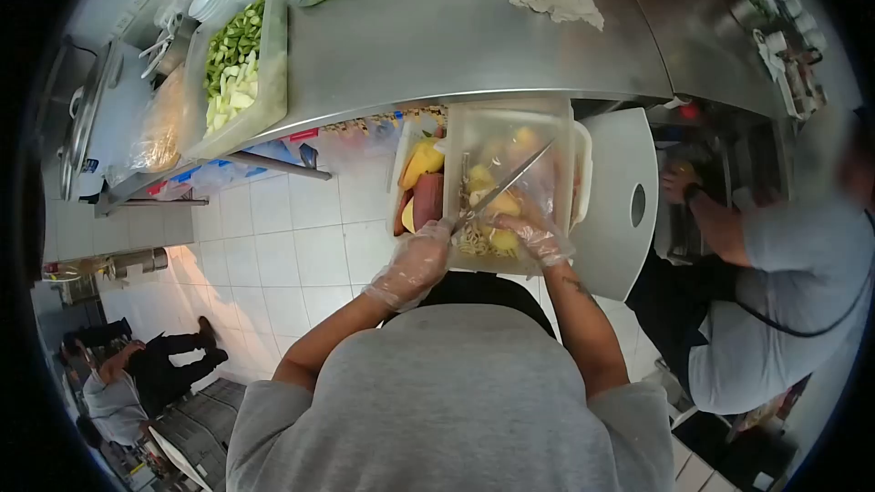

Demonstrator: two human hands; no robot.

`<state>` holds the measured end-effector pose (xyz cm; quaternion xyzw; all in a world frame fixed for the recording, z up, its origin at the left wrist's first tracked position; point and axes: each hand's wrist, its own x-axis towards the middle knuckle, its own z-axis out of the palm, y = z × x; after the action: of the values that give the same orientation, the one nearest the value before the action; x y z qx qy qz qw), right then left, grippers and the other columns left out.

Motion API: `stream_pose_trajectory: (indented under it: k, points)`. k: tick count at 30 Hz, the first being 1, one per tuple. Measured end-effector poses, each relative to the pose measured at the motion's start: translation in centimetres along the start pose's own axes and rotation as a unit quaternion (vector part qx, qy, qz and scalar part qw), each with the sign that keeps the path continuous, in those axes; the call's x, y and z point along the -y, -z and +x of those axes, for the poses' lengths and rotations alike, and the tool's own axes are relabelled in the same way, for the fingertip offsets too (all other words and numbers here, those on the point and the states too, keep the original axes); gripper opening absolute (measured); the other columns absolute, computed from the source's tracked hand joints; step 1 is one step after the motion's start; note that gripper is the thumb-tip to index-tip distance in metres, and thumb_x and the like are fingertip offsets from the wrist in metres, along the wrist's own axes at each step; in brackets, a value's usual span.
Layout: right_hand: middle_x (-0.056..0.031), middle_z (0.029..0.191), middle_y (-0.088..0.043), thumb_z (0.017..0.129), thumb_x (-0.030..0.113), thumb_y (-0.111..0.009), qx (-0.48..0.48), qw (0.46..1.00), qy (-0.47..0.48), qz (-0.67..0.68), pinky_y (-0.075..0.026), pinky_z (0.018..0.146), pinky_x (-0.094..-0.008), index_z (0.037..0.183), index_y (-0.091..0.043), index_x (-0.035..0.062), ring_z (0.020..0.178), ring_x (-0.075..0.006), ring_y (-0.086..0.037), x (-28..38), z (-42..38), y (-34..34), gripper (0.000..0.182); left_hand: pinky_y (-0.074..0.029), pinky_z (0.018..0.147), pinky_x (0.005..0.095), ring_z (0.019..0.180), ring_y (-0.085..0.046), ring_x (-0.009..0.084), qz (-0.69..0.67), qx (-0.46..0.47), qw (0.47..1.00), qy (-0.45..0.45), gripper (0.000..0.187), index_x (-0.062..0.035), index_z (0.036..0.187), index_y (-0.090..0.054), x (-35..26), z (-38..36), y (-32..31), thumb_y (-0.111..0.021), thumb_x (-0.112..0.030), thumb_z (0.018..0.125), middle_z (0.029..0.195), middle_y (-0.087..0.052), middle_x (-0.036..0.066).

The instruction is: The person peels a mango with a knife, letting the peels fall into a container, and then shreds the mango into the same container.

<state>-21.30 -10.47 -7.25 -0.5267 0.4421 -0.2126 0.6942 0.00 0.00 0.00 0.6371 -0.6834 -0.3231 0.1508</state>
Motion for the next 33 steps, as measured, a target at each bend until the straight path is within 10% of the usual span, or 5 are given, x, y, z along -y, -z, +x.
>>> stream_pose_trajectory:
  k: [33]
  points:
    - [-0.0149,0.113,-0.059,0.072,0.009,-0.071,-0.066,0.993,-0.027,0.091,-0.049,0.090,-0.0317,0.131,-0.042,-0.0071,0.104,-0.0212,-0.059,3.0,-0.3,1.9,0.067,-0.050,0.073,0.0466,0.086,-0.062,0.0390,0.031,0.034,0.999,0.014,0.031,0.0049,0.118,-0.046,0.2,-1.1,2.4,-0.048,-0.006,0.089,0.091,-0.061,0.022]
